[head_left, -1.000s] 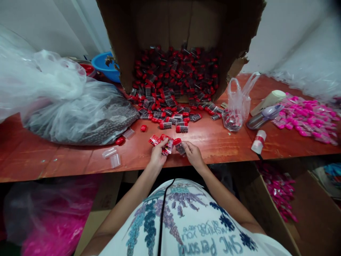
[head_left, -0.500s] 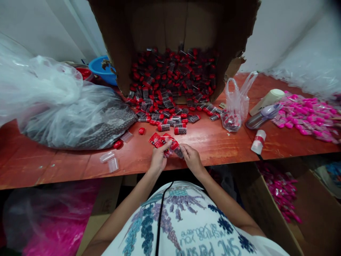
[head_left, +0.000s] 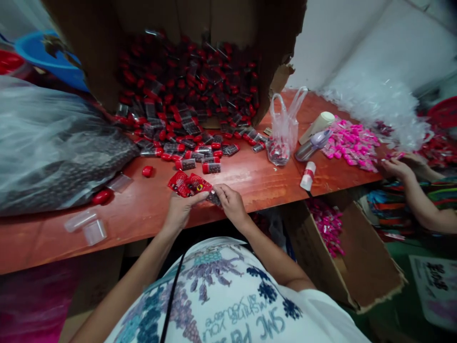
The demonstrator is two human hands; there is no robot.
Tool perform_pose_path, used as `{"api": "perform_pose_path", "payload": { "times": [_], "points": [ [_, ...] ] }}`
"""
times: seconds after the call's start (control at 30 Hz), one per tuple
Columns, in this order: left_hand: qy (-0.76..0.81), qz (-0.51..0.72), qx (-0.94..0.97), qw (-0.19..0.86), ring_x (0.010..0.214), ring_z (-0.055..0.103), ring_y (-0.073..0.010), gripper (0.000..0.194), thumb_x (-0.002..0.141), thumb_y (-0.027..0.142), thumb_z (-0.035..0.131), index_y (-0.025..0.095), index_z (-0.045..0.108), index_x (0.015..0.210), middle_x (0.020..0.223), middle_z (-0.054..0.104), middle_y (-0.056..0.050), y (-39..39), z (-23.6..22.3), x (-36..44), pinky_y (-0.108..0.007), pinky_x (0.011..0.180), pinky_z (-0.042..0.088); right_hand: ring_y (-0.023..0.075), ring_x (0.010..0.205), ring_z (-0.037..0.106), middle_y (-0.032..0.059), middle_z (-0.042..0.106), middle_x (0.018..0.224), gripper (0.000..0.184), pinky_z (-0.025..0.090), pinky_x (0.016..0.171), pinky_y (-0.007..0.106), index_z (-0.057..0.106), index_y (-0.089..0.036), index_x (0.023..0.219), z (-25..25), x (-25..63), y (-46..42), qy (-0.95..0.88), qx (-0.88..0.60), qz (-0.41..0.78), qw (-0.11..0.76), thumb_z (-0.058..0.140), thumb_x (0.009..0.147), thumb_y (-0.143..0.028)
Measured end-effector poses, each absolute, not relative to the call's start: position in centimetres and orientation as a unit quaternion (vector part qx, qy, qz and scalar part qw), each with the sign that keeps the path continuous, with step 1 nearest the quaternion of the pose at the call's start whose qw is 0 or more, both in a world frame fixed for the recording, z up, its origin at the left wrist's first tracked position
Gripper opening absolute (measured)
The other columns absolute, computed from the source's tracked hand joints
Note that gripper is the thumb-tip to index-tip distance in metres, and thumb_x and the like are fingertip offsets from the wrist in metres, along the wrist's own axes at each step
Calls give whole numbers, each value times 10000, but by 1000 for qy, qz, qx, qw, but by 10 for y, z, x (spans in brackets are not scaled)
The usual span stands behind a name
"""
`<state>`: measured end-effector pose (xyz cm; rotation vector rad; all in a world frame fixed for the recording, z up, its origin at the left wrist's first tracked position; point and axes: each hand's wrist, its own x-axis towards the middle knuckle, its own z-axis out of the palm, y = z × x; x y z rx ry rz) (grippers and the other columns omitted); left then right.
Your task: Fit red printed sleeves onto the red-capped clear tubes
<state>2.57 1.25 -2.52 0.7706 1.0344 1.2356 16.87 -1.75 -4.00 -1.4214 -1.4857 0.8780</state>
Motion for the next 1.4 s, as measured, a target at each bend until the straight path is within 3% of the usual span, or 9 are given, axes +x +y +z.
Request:
{"api": "perform_pose_path", "payload": {
  "times": [0.17,0.27,0.33,0.5,0.67,0.9,1.1,1.27,1.4],
  "points": [
    [460,546,269,647,637,649,-159,310,490,150,833,127,694,766,747,714,-34,16,-26,27,-272,668,531,156,930,592,43,613,1071,341,476,827,264,569,-236,1202,-44,171,-19,-599,-533,389,454,522,877,-326],
    [468,524,286,652,634,655,-169,299,491,155,831,122,702,759,748,720,-52,18,-24,24,-275,665,525,143,848,582,41,576,1040,407,505,750,262,542,-252,1246,-51,173,-17,-583,-518,427,458,556,840,-271],
    [474,495,325,652,641,658,-179,279,507,171,825,119,711,756,750,723,-65,19,-20,21,-275,658,520,133,789,576,31,579,996,419,515,700,255,528,-258,1248,-55,173,-18,-554,-522,447,471,556,831,-253],
    [510,441,384,631,555,621,-153,250,484,186,841,112,718,689,639,695,-50,19,-15,19,-227,550,480,154,852,575,48,583,1033,318,511,749,273,590,-242,1142,-50,173,-26,-564,-540,407,473,557,826,-240],
    [527,455,340,632,484,586,-137,263,473,238,854,113,709,653,590,672,-43,15,-21,23,-214,460,429,133,717,593,29,614,929,317,531,595,242,600,-229,1092,-43,171,-28,-473,-506,538,480,610,780,-280],
    [519,418,359,654,544,627,-179,305,483,217,846,109,727,742,662,702,-75,13,-19,20,-249,505,473,103,656,578,-9,587,877,504,541,608,242,541,-262,1204,-44,171,-28,-428,-490,561,512,677,719,-289],
    [483,496,324,644,562,618,-153,224,492,170,832,144,705,674,659,693,-27,7,-22,20,-245,570,496,120,706,599,8,609,936,483,548,599,247,567,-263,1200,-44,178,-31,-455,-467,596,469,673,729,-270],
    [510,469,355,628,489,574,-134,229,495,205,835,124,685,649,578,656,-20,3,-22,21,-227,485,443,121,742,605,23,586,1076,433,558,616,261,607,-282,1166,-41,180,-34,-485,-461,591,451,662,736,-263],
    [509,492,344,617,536,597,-144,253,512,235,832,123,685,685,629,671,-22,2,-20,22,-242,544,473,122,728,609,28,587,1064,433,562,601,265,624,-276,1164,-38,183,-32,-503,-467,587,428,669,733,-269]
  ]
}}
